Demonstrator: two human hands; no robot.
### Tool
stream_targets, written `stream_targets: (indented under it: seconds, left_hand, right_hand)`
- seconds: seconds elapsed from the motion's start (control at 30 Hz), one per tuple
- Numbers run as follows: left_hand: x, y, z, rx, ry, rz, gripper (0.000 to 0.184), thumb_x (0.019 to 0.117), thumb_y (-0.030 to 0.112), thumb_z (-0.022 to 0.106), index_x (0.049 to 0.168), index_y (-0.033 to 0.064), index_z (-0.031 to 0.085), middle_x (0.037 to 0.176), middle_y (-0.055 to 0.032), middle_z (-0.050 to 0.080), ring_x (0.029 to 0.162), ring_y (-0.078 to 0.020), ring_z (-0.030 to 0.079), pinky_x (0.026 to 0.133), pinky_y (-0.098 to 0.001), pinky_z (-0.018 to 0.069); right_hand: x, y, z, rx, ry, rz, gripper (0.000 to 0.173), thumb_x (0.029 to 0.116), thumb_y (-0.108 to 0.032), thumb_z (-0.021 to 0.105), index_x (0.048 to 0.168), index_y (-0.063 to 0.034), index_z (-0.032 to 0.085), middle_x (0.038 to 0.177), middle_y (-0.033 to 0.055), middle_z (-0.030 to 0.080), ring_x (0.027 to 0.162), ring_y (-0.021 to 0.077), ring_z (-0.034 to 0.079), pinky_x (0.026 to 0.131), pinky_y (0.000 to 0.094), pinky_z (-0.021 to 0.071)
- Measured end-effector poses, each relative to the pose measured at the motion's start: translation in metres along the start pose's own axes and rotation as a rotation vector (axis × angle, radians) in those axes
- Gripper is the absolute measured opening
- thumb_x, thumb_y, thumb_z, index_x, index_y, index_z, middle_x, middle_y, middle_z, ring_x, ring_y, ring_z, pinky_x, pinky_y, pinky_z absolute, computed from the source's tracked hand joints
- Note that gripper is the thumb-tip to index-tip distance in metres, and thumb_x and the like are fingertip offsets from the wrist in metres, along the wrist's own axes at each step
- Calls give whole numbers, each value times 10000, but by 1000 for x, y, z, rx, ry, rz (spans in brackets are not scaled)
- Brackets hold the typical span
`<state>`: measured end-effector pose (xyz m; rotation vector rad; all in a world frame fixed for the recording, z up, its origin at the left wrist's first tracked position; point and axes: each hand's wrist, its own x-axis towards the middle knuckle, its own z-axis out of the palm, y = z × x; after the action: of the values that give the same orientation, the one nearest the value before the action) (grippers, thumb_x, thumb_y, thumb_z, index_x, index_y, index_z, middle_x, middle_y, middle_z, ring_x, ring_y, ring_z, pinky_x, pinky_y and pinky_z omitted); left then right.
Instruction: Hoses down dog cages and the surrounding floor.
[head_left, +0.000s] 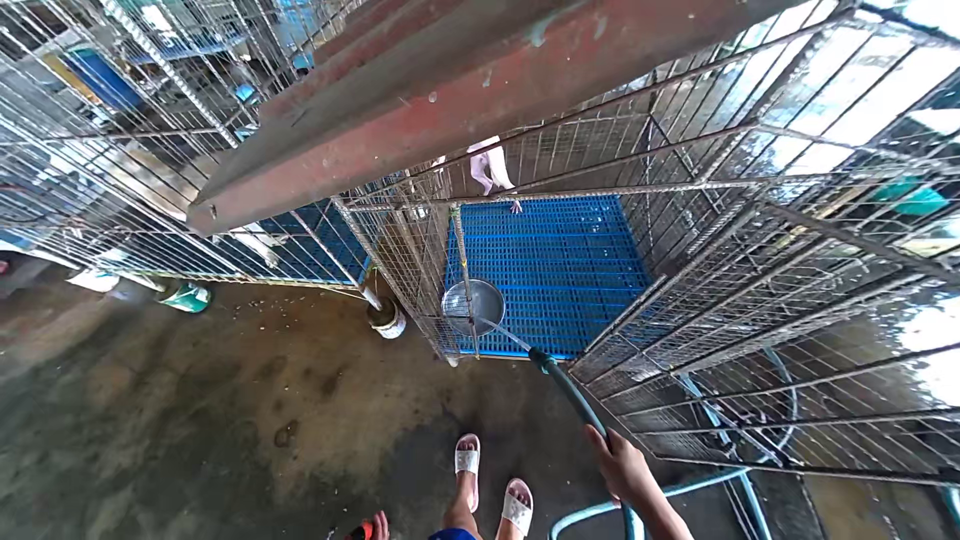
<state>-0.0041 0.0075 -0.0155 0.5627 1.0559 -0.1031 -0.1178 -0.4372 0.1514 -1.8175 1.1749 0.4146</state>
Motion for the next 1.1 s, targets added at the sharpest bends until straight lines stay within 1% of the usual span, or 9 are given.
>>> stream_targets:
  seconds: [0.07,0.2,0.27,0.37,0.47,0.8,0.87,1.0,1.1]
  left_hand:
    - [-3,-1,2,-56,32,15,496,1108,443,245,1331,38,424,1171,-161,575,1003,-249,624,840,-341,566]
    - [-17,0,18,158,48,-32,344,1107,364,277,974,138,499,689,-11,560,603,-131,597,596,-262,544]
    - [-11,0,14,256,12,-16,383,1111,388,246,980,148,514,610,20,550,522,-105,578,541,-257,535]
    - [-6,1,11,285,-43,-2,407,1112,439,227,1084,153,515,658,5,567,523,-108,571,513,-252,514]
    - [-7,2,16,284,-60,9,366,1107,397,263,965,166,509,617,20,555,511,-102,566,509,-254,513]
    - [-6,2,8,220,-49,-5,267,1050,141,297,862,97,481,676,-49,584,567,-147,607,518,-250,529]
    - [-7,3,8,253,8,-1,111,1027,41,385,975,76,477,759,-57,562,594,-126,591,543,-229,542]
    - [-2,4,3,238,104,21,101,1080,145,442,989,118,476,751,-23,560,580,-87,577,528,-199,524]
    - [-11,6,2,97,185,12,254,1114,296,433,1289,114,415,1030,-86,530,807,-117,601,635,-194,526]
  right_hand:
    - [0,1,0,-5,4,1,501,1106,-399,435,1116,65,622,805,200,630,641,299,626,661,476,531]
    - [3,7,1,-1,17,-10,497,1108,-395,430,1102,65,617,768,183,613,606,280,608,633,462,528]
    - [4,9,3,2,19,4,503,1107,-402,430,1105,66,614,756,181,605,589,272,602,618,456,529]
    - [5,10,3,-3,11,21,507,1107,-414,422,1117,59,604,762,175,602,591,272,600,615,458,531]
    - [2,9,4,2,12,2,518,1109,-414,415,1120,69,602,754,171,595,587,267,590,612,460,523]
    - [-9,2,0,-5,16,12,567,1110,-450,383,1134,81,581,748,147,574,582,235,582,604,433,522]
    - [-7,7,1,16,15,6,565,1105,-458,390,1119,75,576,715,127,564,555,223,571,591,430,529]
    - [-5,12,2,43,17,1,559,1101,-470,392,1086,58,574,676,98,538,522,200,554,556,410,520]
    - [-1,16,4,51,10,0,549,1108,-453,389,1090,65,570,663,107,528,505,207,543,532,410,507]
